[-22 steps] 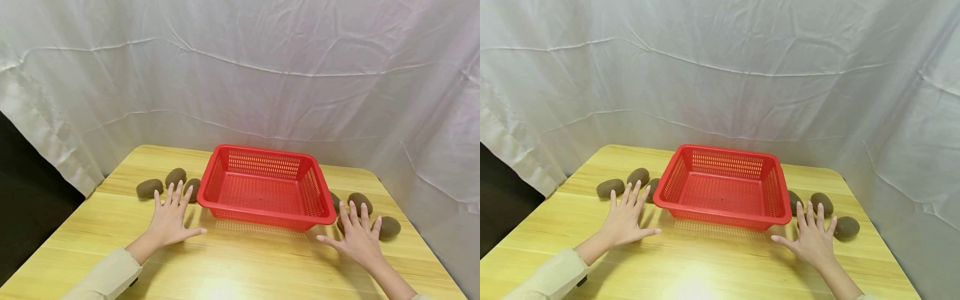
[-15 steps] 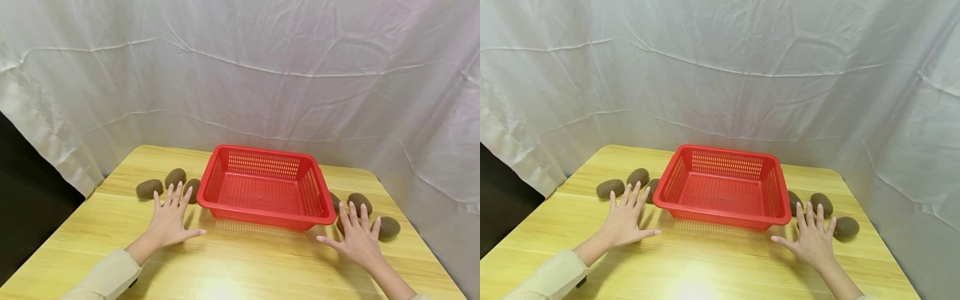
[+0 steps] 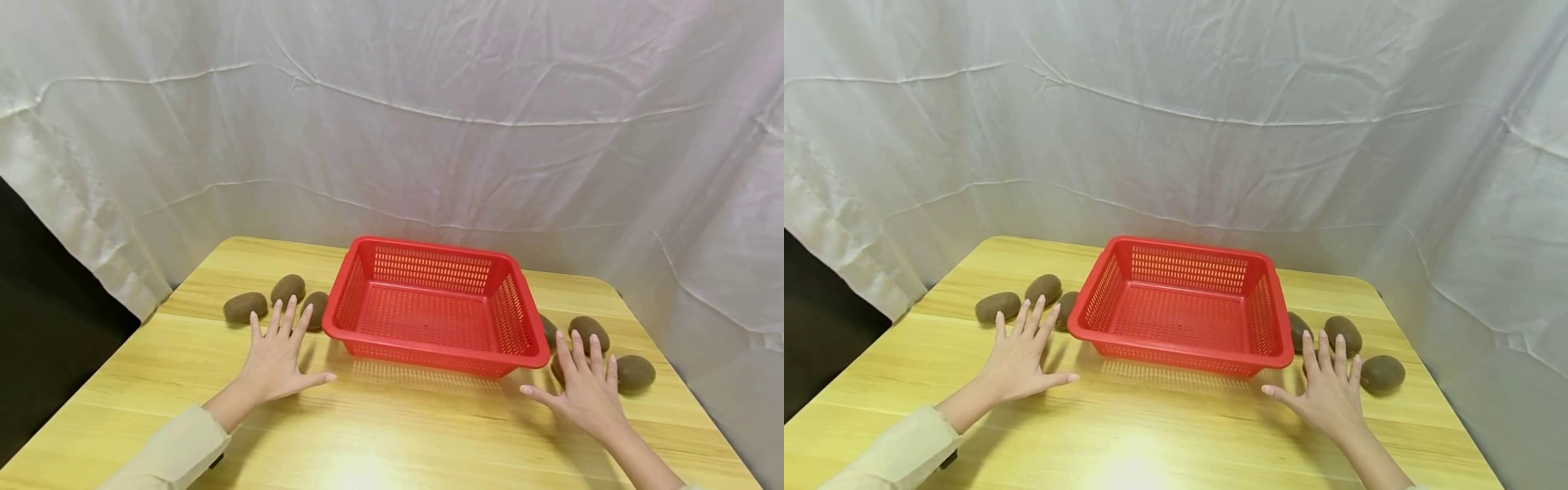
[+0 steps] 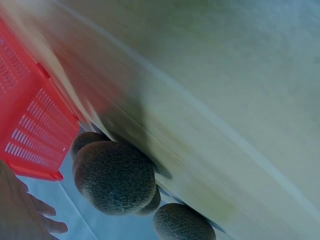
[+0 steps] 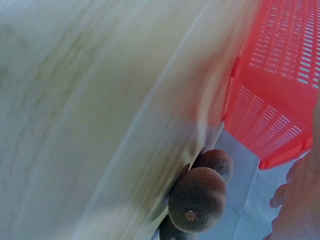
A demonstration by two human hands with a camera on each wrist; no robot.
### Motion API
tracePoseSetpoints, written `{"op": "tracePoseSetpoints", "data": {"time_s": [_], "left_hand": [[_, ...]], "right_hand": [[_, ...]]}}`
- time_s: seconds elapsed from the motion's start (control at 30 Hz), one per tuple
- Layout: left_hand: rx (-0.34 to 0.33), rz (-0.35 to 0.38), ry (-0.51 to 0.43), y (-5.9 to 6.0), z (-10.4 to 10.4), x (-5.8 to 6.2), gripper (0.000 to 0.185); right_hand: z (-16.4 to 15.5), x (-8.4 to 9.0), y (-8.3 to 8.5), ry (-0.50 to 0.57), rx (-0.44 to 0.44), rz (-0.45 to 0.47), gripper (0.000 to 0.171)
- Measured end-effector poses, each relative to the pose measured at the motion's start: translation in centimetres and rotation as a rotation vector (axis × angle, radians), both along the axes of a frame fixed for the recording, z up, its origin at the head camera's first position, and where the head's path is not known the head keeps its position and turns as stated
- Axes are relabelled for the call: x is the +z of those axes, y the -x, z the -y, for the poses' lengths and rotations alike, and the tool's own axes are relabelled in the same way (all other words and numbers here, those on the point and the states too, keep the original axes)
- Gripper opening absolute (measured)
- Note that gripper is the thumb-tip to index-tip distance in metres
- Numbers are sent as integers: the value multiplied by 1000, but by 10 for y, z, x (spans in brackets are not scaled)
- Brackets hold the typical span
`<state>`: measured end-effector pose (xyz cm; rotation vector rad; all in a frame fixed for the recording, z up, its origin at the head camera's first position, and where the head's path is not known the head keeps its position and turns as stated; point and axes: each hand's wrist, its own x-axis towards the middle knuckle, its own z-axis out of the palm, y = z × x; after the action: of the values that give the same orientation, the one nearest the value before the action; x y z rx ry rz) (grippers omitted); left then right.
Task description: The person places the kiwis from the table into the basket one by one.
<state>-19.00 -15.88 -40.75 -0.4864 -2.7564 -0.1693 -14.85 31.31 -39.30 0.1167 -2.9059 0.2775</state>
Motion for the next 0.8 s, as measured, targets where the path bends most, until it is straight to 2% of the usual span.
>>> {"op": "tracePoseSetpoints", "data": {"time_s": [0.37, 0.6, 0.8], "left_hand": [[-26, 33, -110, 5, 8, 0, 115], [-30, 71, -171, 8, 15, -8, 111], [-27, 83, -178, 9, 20, -14, 109]], "right_hand": [[-1, 14, 5, 73, 56, -70, 111], [3, 25, 15, 70, 112, -106, 112], [9, 30, 27, 85, 134, -96, 109]]}}
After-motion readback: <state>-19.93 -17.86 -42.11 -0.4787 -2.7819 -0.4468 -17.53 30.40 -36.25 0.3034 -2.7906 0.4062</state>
